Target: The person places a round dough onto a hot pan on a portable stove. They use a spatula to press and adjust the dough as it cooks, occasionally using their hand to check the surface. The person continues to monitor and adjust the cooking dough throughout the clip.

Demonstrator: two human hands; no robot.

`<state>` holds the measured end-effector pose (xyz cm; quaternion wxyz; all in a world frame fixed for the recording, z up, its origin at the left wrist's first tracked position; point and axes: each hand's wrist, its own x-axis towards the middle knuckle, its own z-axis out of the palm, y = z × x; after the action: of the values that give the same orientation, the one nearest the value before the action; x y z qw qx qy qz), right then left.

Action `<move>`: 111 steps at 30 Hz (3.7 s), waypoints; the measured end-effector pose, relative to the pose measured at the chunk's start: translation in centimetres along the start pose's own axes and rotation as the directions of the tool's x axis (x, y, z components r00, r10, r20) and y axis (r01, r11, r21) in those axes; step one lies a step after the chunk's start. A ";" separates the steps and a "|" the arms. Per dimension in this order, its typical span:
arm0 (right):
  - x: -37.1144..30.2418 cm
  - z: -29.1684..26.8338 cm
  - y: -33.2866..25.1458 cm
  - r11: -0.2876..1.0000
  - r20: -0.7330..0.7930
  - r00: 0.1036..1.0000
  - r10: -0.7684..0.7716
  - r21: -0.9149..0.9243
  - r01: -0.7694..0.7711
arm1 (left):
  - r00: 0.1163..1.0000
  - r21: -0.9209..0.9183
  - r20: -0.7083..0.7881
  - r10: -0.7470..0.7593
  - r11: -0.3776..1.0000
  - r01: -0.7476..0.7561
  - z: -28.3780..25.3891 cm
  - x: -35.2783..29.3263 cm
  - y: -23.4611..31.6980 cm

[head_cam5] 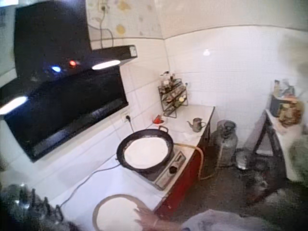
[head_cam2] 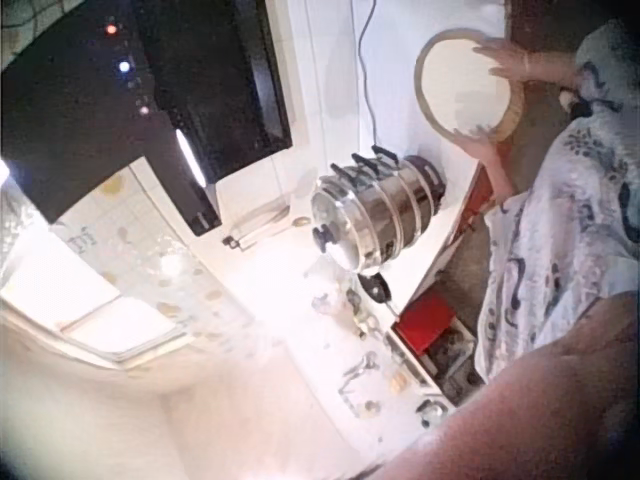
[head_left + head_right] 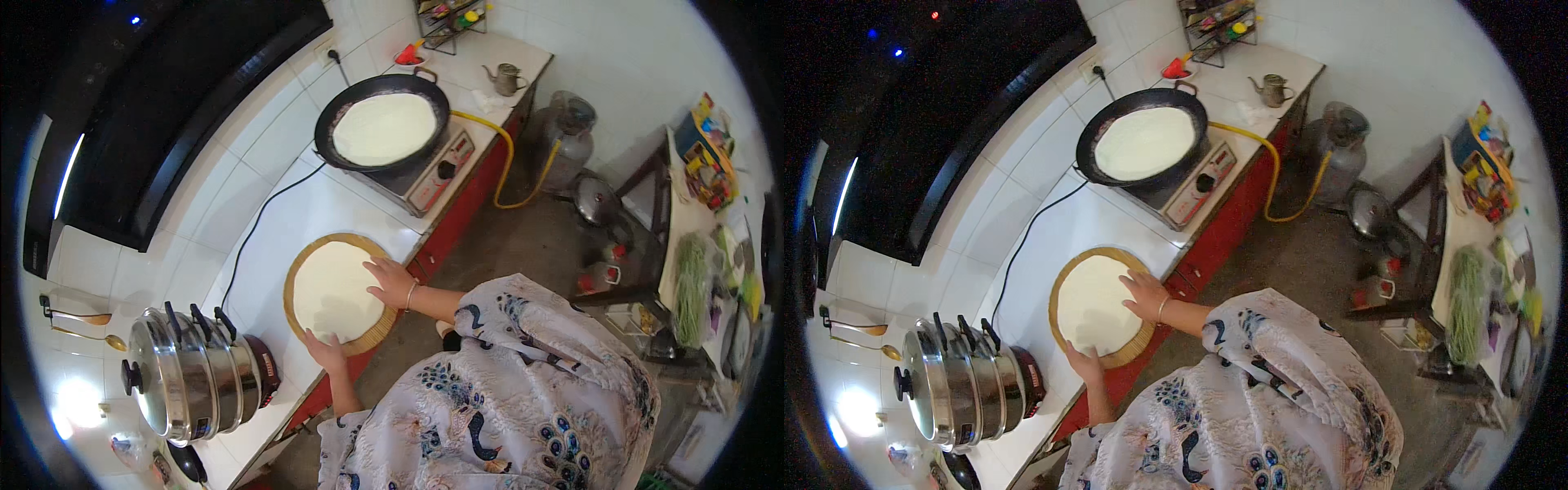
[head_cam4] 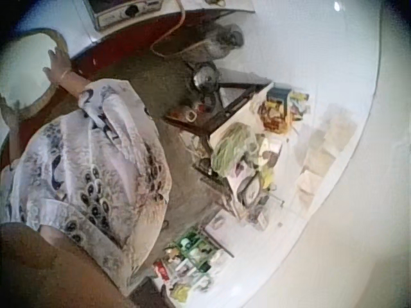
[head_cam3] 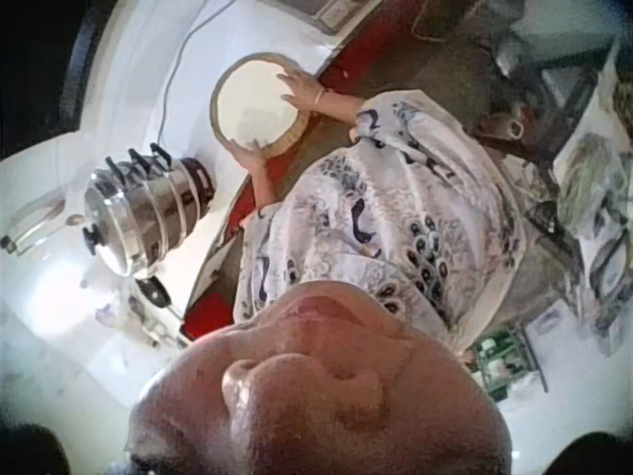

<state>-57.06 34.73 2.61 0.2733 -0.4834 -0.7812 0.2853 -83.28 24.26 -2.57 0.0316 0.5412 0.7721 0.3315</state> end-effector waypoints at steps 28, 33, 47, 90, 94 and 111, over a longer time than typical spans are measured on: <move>-47.6 -34.0 13.9 0.806 -0.799 -0.126 0.588 0.565 0.179 | 0.800 -0.744 0.530 0.282 0.606 0.280 8.1 -9.9 30.9; -59.6 -43.3 22.3 0.670 -0.508 -0.439 0.741 0.519 0.530 | 0.712 -0.749 0.616 0.337 0.533 0.395 11.2 -16.8 41.7; -68.4 -58.8 32.2 0.588 -0.478 -0.344 0.808 0.690 0.422 | 0.498 -0.668 0.734 0.461 0.620 0.411 15.4 -32.0 65.0; -40.3 -38.3 20.4 0.607 -0.304 0.733 0.608 0.773 -0.183 | 0.227 -0.465 0.839 0.494 0.433 0.772 15.6 -21.6 60.2; -40.3 -38.8 20.1 0.602 -0.223 0.768 0.600 0.758 -0.250 | 0.249 -0.453 0.813 0.527 0.302 0.839 14.3 -21.0 55.9; -33.2 -46.1 22.6 0.627 -0.316 0.811 0.493 0.774 -0.080 | 0.397 -0.491 0.791 0.466 0.095 0.866 9.2 -23.8 51.2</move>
<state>1.62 21.26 13.28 0.5839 -0.5123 -0.4103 0.4778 -27.97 18.22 10.81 0.8269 0.2921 0.2815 0.3895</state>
